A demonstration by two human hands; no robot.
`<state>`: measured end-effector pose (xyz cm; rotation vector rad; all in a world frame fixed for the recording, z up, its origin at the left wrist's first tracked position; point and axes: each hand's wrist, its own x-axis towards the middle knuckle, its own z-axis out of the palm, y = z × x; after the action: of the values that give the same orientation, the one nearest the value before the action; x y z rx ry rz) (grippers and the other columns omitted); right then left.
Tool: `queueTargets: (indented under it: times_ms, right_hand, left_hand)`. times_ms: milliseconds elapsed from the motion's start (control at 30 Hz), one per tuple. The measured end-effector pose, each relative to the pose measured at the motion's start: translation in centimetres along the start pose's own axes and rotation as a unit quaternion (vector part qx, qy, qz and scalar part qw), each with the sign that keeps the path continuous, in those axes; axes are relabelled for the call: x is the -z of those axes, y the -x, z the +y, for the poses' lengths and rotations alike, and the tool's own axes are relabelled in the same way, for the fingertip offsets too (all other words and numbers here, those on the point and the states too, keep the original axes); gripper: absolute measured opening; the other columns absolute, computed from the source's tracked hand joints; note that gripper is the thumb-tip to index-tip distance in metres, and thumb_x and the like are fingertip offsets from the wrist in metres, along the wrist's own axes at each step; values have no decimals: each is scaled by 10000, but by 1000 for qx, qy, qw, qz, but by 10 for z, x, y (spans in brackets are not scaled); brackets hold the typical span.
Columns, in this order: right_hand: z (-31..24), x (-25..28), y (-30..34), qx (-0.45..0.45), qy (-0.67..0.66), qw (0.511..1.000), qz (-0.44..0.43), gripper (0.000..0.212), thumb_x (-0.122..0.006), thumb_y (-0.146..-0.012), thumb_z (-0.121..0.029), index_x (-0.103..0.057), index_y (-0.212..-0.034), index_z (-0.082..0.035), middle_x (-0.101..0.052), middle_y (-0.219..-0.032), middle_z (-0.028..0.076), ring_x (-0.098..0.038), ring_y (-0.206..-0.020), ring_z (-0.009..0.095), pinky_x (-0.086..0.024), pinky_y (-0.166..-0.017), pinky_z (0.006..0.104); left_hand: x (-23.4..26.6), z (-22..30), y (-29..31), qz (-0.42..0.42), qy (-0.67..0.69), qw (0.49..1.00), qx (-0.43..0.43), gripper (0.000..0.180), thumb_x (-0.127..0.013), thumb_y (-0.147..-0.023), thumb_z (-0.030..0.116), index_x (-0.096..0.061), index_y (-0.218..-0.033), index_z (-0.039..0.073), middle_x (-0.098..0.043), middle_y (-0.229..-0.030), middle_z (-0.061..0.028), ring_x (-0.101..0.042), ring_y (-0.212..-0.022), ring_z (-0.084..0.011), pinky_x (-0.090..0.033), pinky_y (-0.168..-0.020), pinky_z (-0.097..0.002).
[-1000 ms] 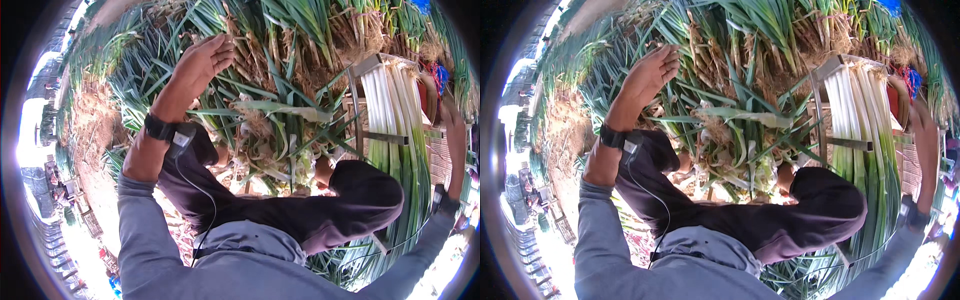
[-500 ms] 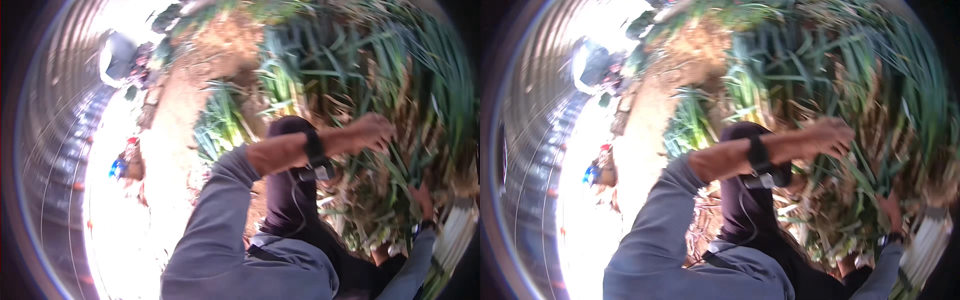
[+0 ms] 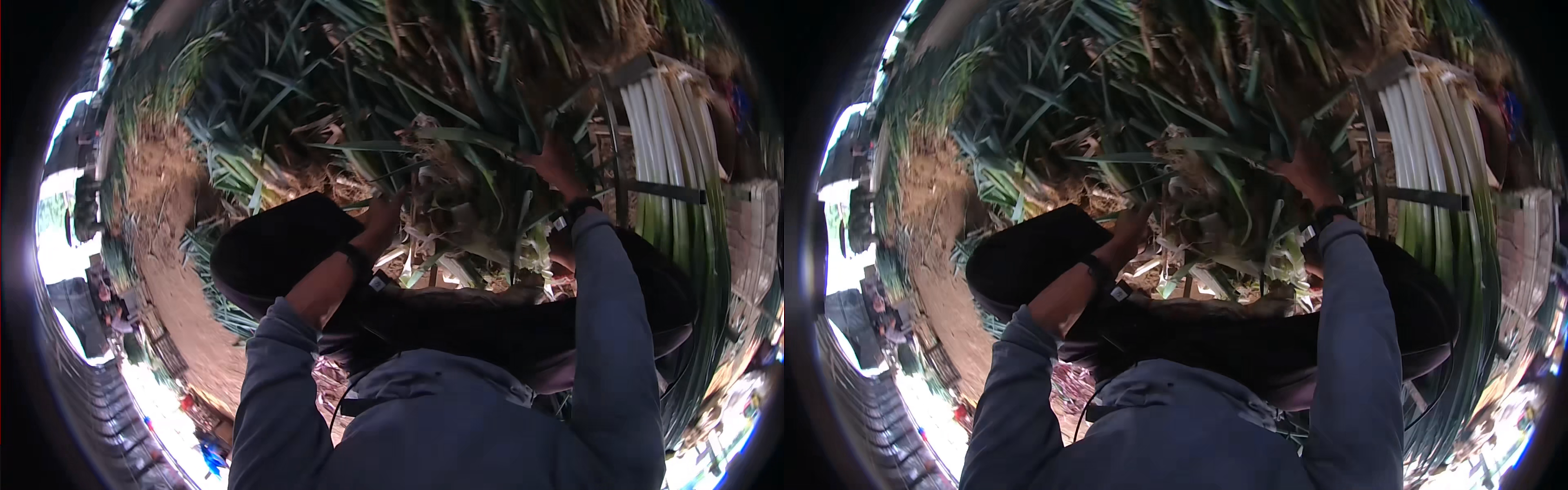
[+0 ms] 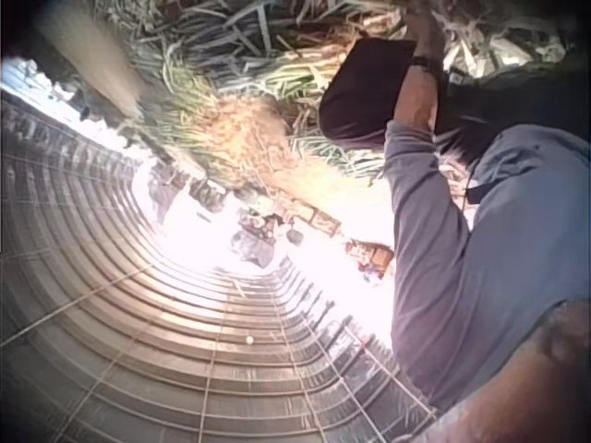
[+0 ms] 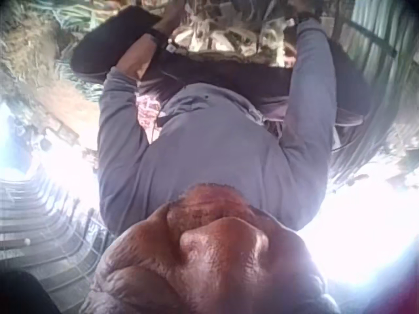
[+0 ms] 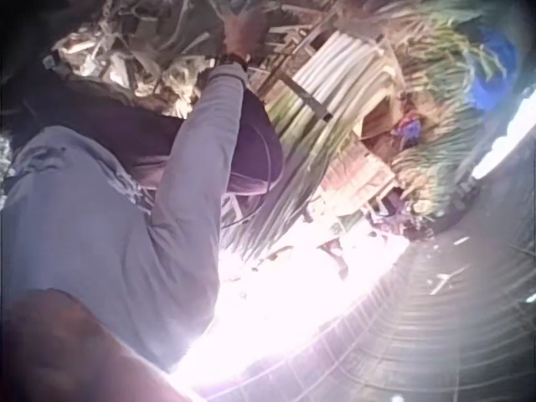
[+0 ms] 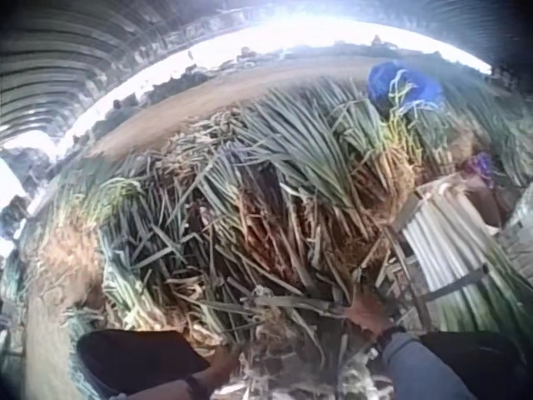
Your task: The person peels the outer layers from leeks by hand and places them onto a metal rack, repeating the process with several leeks.
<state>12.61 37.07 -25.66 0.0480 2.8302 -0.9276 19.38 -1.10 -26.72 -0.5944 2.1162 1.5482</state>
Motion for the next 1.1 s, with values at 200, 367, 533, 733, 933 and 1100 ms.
queueTargets:
  times_ms: [200,367,533,733,933,1100]
  right_hand:
    - [107,0,33,-110,-3,994,13,992,-770,-724,-586,-425,-1368,86,-557,-1299,308,-557,-1219,389,-445,-997,473]
    - [31,-33,-16,-153,-219,944,-191,1110,-746,-723,-653,-365,-1392,147,-467,-1391,335,-487,-1297,408,-413,-1061,446]
    - [124,-52,35,-201,-139,966,-79,1139,-731,-730,-679,-313,-1452,96,-477,-1392,318,-495,-1292,402,-423,-1059,430]
    - [86,-57,4,-186,-176,951,-171,1025,-777,-761,-552,-332,-1442,73,-532,-1341,299,-559,-1221,394,-471,-1009,439]
    - [48,-69,21,-219,-406,857,-229,763,-691,-912,-399,-336,-1458,-1,-555,-1337,141,-563,-1187,238,-476,-990,370]
    - [81,-72,72,-310,-407,821,-252,683,-650,-956,-286,-318,-1500,-40,-471,-1429,124,-472,-1295,228,-382,-1070,324]
  left_hand:
    - [-69,-42,-5,-143,-258,951,94,459,-572,-983,366,-570,-1249,-8,-666,-999,-183,-635,-831,-264,-491,-737,-428]
    - [3,-150,-32,23,-170,982,-85,407,-578,-939,338,-595,-1136,-18,-686,-956,-251,-694,-835,-378,-518,-659,-440]
    - [-114,-110,-8,-97,-330,930,-132,358,-731,-703,132,-626,-1031,34,-656,-872,-157,-669,-787,-308,-524,-612,-392]
    - [-87,-96,-11,-77,40,978,189,291,-656,-923,262,-638,-1137,64,-667,-986,-77,-642,-846,-171,-504,-688,-383]
    - [-74,-136,-40,-99,-477,833,-264,300,-613,-916,194,-609,-1147,1,-689,-873,-83,-677,-780,-255,-545,-736,-393]
    - [-169,-116,-38,-197,190,946,175,303,-482,-1023,183,-587,-1277,56,-682,-1113,-61,-661,-917,-189,-527,-810,-310]
